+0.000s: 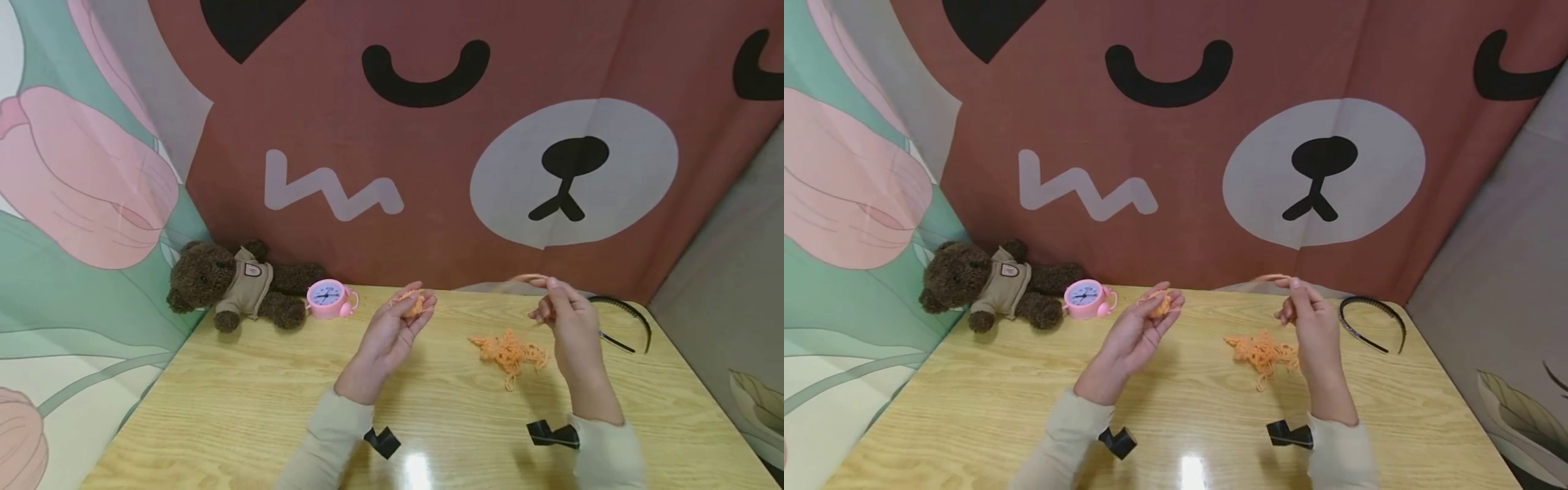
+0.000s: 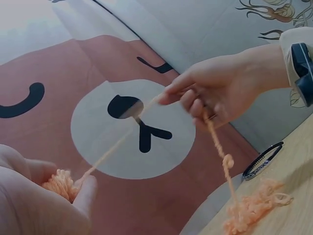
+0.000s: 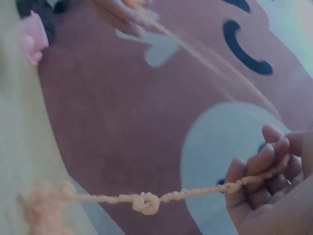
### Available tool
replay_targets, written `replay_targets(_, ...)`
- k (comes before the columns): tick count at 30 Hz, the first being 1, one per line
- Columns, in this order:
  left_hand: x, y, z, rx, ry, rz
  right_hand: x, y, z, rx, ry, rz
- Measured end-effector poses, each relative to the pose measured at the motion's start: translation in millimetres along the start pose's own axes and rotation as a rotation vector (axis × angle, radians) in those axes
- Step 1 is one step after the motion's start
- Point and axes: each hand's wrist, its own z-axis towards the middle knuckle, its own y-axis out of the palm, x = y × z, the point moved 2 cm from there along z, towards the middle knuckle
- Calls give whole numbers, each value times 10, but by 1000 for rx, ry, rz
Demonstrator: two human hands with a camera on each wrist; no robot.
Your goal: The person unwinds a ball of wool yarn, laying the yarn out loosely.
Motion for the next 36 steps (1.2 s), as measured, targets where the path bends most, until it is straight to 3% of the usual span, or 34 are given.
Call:
replay_targets(9, 107, -52, 6, 62, 25, -33, -92, -534, 73, 384, 24, 374)
replay_targets(16, 150, -78, 17, 100, 67, -43, -66, -779, 81, 466, 17, 525)
replay_targets(21, 153, -80, 15, 125, 77, -65, -53, -791, 89, 477, 47, 532)
replay_targets(24, 150, -77, 15, 135, 80, -81, -31, -788, 105, 446, 99, 409)
replay_targets(26, 136, -72, 21, 131, 76, -88, -4, -786, 113, 387, 136, 271)
replay_targets(30, 102, -34, 11, 110, 53, -89, 80, -729, 131, 229, 166, -117)
replay_targets(33, 71, -6, -2, 95, 37, -86, 152, -628, 139, 96, 151, -454)
replay_targets(36, 39, 9, -11, 90, 27, -80, 226, -510, 144, -62, 122, -719)
